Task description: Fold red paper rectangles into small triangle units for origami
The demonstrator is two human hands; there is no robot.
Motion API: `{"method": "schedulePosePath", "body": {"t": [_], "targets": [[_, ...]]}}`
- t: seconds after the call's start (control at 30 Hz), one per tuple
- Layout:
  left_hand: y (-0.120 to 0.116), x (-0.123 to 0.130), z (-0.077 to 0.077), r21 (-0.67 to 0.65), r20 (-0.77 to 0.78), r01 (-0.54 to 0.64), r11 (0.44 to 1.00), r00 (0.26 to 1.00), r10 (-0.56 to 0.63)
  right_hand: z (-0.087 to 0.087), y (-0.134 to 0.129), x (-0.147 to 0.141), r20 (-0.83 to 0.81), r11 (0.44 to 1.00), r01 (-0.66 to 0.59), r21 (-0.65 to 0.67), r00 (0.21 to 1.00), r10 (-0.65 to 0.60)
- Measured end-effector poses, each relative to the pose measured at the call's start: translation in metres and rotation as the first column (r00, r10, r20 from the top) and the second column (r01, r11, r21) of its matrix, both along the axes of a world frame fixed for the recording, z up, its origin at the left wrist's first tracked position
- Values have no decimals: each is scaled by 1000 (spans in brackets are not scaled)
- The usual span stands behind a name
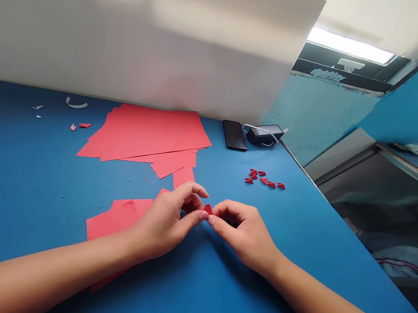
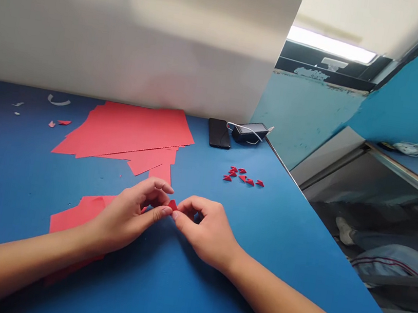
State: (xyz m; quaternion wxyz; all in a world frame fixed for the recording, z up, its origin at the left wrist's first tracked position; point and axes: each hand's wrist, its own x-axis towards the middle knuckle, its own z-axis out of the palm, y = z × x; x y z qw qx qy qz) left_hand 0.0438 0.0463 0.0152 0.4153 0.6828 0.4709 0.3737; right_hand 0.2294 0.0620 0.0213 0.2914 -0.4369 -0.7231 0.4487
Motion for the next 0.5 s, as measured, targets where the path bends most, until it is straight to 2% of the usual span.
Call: {"method": "schedulePosePath", "body": {"t": [0.2,0.33,0.5], "targets": [[0,0,1,-3,138,28,1000,990,-27,0,-2,-1,-27,1000,-4,-9,1000,4],[0,0,2,-1,169,65,998,984,-64,0,-3,-1,-24,1000,-20,-6,1000,20],[-1,1,0,-64,251,64,996,967,-46,-1,-3,-3,-82,999,-20,-41,996,16]]}}
